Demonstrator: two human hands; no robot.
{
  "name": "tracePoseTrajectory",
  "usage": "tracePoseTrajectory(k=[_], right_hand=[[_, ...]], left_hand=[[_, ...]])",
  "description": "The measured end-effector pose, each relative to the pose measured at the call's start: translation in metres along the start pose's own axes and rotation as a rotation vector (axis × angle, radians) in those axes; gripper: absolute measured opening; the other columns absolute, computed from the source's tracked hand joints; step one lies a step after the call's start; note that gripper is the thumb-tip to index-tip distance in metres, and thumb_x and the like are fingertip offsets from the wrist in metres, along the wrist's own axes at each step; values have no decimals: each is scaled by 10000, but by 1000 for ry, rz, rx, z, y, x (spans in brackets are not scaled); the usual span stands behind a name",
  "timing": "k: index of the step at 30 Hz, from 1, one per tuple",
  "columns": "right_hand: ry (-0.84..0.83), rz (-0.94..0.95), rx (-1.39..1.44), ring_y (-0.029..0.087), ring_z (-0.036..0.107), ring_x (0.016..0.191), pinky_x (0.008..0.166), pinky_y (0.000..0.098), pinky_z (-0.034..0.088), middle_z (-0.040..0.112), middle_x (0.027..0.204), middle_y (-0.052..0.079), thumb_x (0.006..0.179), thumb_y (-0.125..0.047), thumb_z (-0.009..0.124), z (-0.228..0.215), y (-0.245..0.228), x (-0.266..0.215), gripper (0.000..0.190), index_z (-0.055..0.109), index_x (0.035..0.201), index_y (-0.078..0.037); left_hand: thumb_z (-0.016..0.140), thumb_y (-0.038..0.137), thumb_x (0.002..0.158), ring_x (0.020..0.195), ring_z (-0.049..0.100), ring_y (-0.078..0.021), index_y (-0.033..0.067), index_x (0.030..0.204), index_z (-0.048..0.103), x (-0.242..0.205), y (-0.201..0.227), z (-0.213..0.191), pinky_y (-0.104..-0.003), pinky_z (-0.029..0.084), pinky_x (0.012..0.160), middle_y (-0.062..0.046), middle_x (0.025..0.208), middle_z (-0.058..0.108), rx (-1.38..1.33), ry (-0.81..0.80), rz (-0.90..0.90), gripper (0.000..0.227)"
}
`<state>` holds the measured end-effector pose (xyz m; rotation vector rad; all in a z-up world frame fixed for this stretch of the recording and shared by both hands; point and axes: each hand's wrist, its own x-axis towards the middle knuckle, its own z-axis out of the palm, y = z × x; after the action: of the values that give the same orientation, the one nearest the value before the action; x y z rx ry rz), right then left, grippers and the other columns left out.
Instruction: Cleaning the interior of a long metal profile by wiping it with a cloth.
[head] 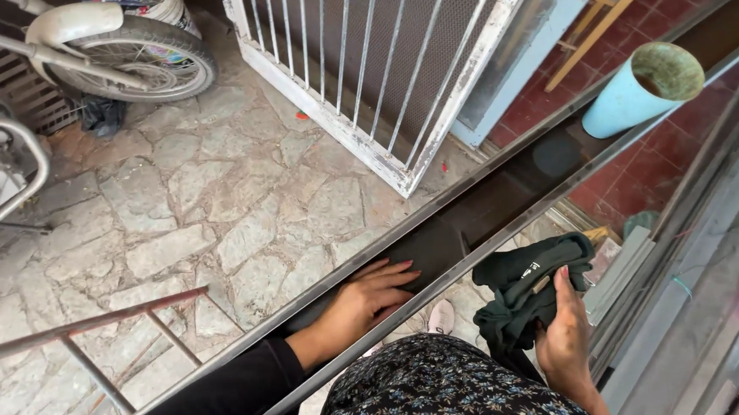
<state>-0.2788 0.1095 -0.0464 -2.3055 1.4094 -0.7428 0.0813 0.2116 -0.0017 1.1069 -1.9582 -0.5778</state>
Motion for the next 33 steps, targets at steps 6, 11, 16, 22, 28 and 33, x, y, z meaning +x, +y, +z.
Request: tracePoseTrajectory(k=[6,11,16,22,28,33], right_hand=[[54,52,0,437,344,1491,1254,500,260,359,1604,307,783,49,625,6,-10,-40,837,311,1555,120],[86,85,-15,446,359,1485,1246,505,270,367,1604,305,736,45,604,11,-8,-74,861,329,1549,122],[103,62,13,425,342,1504,1259,488,264,357,1606,312,840,-27,517,14,-9,-78,743,324,1538,139],[88,81,98,386,332,1516,1272,456,253,353,1612,287,860,167,303,27,0,-61,687,328,1544,108],[50,71,145,355,349,1506,1244,460,286,357,1637,207,840,159,342,27,40,-48,752,312,1580,27],[94,40,153,340,352,1507,1257,463,251,352,1643,197,867,133,310,0,92,-29,726,310,1585,23]], left_hand=[[562,87,1041,1144,737,-236,64,1111,646,8,27,-9,-381,543,1063,-148,1216,752,-375,231,-313,112],[572,54,1045,678,520,-60,59,1084,679,24,59,-40,-218,412,601,6,808,647,-428,295,-431,114],[568,73,1048,880,763,-194,-32,1143,634,47,67,-82,-312,634,893,-154,992,795,-854,502,-430,156],[624,158,1023,882,728,-131,15,1164,649,85,87,-120,-331,586,977,-107,974,798,-787,520,-445,203],[602,131,1052,880,714,-87,16,1179,634,158,108,-107,-226,552,921,-83,959,791,-614,411,-275,174],[569,136,1095,572,386,-5,61,1173,624,249,114,-77,-178,352,597,40,750,662,-436,343,-101,121]])
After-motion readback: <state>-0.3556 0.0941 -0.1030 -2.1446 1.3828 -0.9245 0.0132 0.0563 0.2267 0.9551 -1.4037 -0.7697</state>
